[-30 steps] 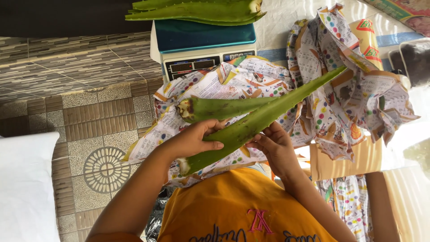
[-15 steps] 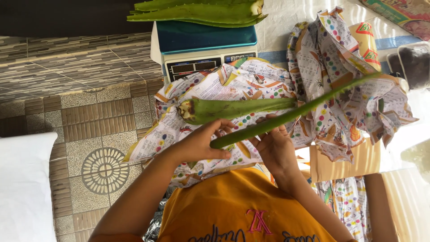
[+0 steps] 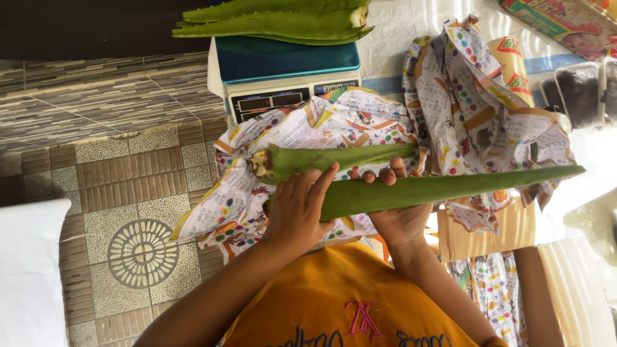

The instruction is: Wrapping aloe vera leaves in newspaper and packing them into a cardboard box.

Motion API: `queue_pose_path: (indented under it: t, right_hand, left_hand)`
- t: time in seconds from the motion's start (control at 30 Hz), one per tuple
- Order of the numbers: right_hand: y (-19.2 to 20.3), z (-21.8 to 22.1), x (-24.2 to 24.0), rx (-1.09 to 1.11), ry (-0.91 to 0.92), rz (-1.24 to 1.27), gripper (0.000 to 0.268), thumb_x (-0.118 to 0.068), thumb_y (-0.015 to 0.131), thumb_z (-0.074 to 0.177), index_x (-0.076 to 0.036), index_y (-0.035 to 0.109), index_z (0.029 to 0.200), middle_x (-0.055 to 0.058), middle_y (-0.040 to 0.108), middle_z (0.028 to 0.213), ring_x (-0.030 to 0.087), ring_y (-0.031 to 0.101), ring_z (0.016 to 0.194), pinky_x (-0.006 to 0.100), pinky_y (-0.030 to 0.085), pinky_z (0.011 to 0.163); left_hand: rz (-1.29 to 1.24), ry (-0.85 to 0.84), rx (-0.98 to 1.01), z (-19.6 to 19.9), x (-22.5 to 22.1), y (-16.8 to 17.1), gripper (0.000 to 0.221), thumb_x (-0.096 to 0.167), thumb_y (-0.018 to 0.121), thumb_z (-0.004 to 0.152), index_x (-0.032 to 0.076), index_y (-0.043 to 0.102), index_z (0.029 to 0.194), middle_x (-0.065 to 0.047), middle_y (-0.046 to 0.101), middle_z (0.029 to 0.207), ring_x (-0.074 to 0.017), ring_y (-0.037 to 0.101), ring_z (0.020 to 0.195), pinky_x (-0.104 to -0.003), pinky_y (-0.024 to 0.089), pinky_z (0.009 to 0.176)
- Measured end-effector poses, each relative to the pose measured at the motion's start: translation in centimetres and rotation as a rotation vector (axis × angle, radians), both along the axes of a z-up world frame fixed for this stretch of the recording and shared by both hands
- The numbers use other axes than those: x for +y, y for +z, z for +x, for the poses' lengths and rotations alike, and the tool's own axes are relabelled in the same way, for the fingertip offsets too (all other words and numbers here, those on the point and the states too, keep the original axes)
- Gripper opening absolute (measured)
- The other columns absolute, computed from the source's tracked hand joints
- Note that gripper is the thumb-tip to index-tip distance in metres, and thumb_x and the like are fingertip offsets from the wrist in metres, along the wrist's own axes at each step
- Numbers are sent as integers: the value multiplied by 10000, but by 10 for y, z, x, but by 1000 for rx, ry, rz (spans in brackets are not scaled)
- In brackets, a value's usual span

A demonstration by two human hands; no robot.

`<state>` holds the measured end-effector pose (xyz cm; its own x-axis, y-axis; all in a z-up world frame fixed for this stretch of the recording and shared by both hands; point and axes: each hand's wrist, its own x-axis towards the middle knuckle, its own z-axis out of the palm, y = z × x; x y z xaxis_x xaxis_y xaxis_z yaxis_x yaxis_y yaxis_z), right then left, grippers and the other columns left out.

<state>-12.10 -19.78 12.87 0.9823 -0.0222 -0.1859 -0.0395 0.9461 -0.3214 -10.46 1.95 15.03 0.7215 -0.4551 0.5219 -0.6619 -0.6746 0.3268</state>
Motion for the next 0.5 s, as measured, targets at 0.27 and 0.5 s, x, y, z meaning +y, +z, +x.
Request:
queue_pose_path:
  t: [0.27, 0.5]
  right_hand:
    - [2, 4, 7, -10, -24, -33, 404, -443, 397, 1022, -134, 655, 1053, 75, 703, 786, 389, 660, 1013, 628, 402, 1123]
    - [31, 7, 17, 77, -29, 58, 365, -367, 492, 1028, -112, 723, 905, 62, 677, 724, 321, 610, 844, 588, 361, 1150]
  left_hand:
    - [-110, -31, -248, -6, -10, -15, 705, 293, 789, 794, 232, 551, 1454, -135, 600, 1364, -374, 568, 1280, -539, 349, 1039]
    - [-58, -228, -176, -28, -5, 10, 171, 284, 607, 1064, 306, 663, 1224, 56, 649, 1268, -235, 580, 1230, -482, 364, 1027]
